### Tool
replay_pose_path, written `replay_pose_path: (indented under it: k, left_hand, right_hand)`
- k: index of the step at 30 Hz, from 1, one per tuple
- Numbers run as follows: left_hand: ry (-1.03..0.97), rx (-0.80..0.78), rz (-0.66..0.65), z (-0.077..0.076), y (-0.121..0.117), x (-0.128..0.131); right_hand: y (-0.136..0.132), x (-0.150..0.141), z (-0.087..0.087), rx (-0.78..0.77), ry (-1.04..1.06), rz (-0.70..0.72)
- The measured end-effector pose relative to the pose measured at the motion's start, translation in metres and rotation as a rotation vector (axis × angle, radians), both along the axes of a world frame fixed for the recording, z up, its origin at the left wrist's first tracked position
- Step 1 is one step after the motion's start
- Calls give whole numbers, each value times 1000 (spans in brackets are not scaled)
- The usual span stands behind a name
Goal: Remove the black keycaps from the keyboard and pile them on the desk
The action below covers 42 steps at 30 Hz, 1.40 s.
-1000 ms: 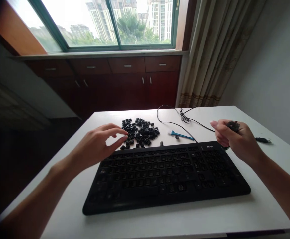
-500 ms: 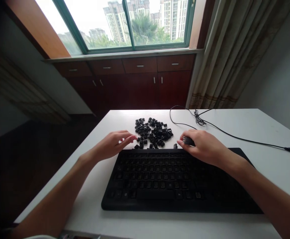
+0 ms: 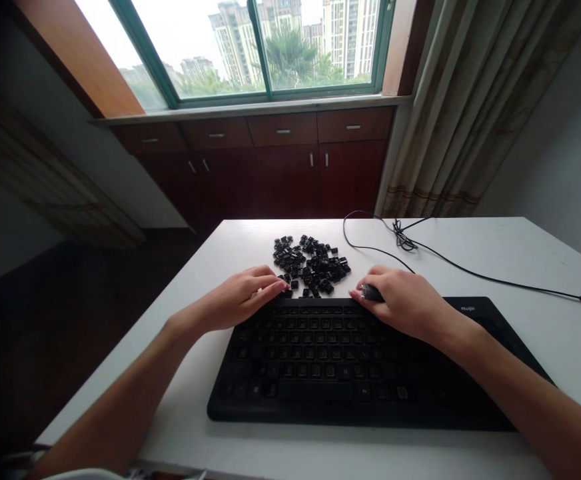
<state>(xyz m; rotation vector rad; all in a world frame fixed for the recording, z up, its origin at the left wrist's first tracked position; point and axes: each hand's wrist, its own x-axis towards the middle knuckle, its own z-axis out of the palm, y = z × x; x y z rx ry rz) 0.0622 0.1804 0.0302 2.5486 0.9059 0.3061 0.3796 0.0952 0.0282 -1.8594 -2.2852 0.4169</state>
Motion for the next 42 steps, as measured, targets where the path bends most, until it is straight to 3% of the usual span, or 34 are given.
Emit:
replay_pose_path:
  k: [5, 12, 19, 24, 32, 42]
  left_hand:
    - [-39, -24, 54, -8, 6, 1]
    - [-101, -191, 318, -16, 11, 9]
    - [-134, -205, 325, -18, 14, 5]
    - [-144, -194, 341, -18, 16, 0]
    - [-214, -134, 315, -23, 15, 2]
    - [-197, -134, 279, -23, 20, -7]
  right_hand:
    - [11, 1, 8, -34, -60, -75]
    - [38, 8, 12, -265, 58, -70]
    - [42, 6, 12, -226, 23, -108]
    - [42, -4, 14, -92, -44, -173]
    - [34, -44, 16, -16, -2, 19]
    - [37, -53, 10, 8, -52, 9]
